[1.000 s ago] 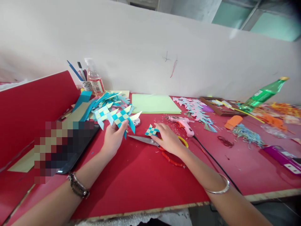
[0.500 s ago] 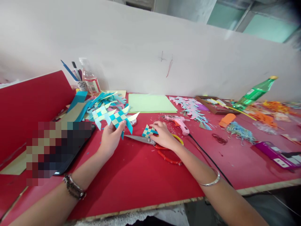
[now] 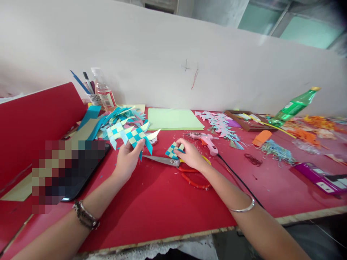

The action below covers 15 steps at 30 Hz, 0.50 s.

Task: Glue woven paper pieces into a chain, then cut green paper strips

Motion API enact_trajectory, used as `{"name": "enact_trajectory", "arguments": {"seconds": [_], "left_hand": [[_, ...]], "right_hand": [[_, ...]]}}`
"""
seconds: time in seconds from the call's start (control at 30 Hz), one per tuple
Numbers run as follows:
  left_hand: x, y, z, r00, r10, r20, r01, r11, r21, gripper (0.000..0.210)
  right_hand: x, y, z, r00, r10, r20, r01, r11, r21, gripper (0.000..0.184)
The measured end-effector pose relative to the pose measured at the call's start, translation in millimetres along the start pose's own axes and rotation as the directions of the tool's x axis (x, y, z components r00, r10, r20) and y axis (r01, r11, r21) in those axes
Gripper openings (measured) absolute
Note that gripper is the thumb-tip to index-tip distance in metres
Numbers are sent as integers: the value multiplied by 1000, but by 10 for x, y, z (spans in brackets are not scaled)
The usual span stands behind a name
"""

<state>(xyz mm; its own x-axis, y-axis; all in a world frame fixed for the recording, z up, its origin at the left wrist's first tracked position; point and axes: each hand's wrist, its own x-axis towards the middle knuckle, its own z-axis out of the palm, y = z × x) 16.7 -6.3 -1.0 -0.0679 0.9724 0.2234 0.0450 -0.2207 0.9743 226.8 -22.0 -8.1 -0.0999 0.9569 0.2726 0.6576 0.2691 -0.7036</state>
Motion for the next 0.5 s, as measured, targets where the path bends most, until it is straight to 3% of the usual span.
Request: {"name": "enact_trajectory", "arguments": {"seconds": [0.07, 0.13, 0.23, 0.33, 0.4, 0.5], "left_hand": [[-3, 3, 1, 1000, 2, 2, -2, 1000, 3, 25], [-9, 6, 3, 1000, 1, 12, -1, 1000, -3, 25], [-21, 15, 10, 999, -11, 36, 12, 999, -34, 25], [-37, 34, 17, 997, -19, 68, 23, 998, -57, 26], [-47, 46, 21, 996, -28, 81, 33, 998, -59, 26], [-58, 50, 26, 996, -43, 83, 48, 998, -50, 23]], "right_hand": [[9, 27, -12, 994, 88, -69, -72, 974, 213, 18], [14, 30, -25, 975, 196, -108, -125, 879, 459, 31], [-7, -41, -41, 961, 277, 4, -197, 673, 713, 40], [-59, -159, -41, 955, 255, 151, -271, 549, 790, 30], [-95, -222, -30, 957, 237, 167, -272, 533, 801, 23], [-136, -272, -9, 967, 228, 118, -236, 610, 756, 20]]}}
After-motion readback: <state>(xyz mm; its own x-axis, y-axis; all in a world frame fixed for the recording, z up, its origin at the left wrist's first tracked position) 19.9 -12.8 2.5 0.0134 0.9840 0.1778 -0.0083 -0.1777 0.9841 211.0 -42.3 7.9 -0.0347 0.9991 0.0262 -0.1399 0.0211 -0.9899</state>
